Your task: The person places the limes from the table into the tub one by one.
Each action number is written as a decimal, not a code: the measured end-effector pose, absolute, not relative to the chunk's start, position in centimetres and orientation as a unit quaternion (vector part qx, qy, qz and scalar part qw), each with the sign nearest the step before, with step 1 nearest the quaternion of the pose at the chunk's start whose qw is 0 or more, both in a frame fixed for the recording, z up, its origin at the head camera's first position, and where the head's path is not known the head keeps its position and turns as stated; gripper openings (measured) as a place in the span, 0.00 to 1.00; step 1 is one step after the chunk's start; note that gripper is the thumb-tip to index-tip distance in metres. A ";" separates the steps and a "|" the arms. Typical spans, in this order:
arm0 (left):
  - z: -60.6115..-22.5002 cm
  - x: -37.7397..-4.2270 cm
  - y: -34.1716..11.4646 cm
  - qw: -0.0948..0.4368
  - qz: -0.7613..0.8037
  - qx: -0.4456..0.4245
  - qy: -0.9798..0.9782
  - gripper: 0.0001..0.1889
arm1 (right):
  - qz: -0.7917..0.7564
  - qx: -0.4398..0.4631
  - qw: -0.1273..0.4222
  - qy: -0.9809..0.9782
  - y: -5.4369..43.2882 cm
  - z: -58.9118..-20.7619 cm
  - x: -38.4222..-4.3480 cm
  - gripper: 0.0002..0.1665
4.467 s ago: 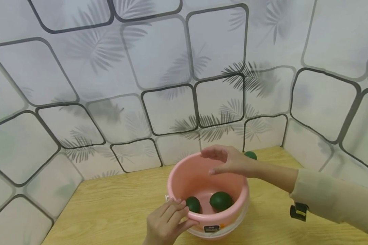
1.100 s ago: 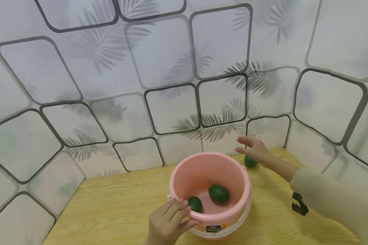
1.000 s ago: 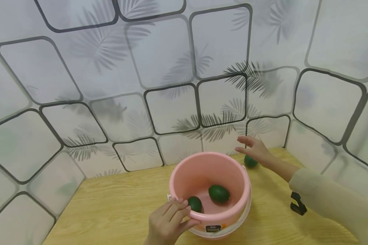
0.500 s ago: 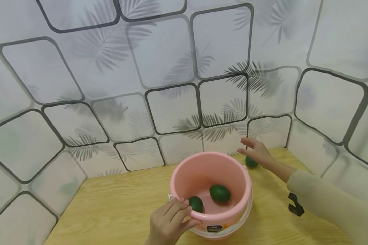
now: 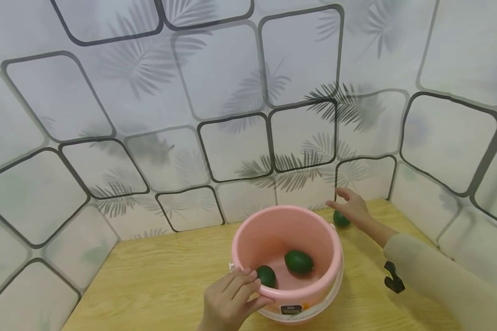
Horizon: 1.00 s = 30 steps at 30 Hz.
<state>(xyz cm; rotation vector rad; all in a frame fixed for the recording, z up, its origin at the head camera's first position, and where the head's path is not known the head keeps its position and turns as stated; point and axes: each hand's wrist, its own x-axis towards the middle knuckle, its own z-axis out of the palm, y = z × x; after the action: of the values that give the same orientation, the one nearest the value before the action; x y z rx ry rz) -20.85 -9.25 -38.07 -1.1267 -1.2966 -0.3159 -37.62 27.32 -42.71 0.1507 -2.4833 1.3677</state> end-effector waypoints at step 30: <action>-37.9 -20.8 -9.5 0.633 -0.137 -0.503 -0.572 0.20 | 0.394 -0.029 0.176 -0.901 27.2 -46.4 -37.7 0.45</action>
<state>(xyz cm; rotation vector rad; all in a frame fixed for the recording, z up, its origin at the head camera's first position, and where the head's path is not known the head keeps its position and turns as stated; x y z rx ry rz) -20.79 -9.53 -37.90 -1.1506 -1.3093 -0.3143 -37.72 27.19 -46.43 -0.0824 -2.5528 1.1172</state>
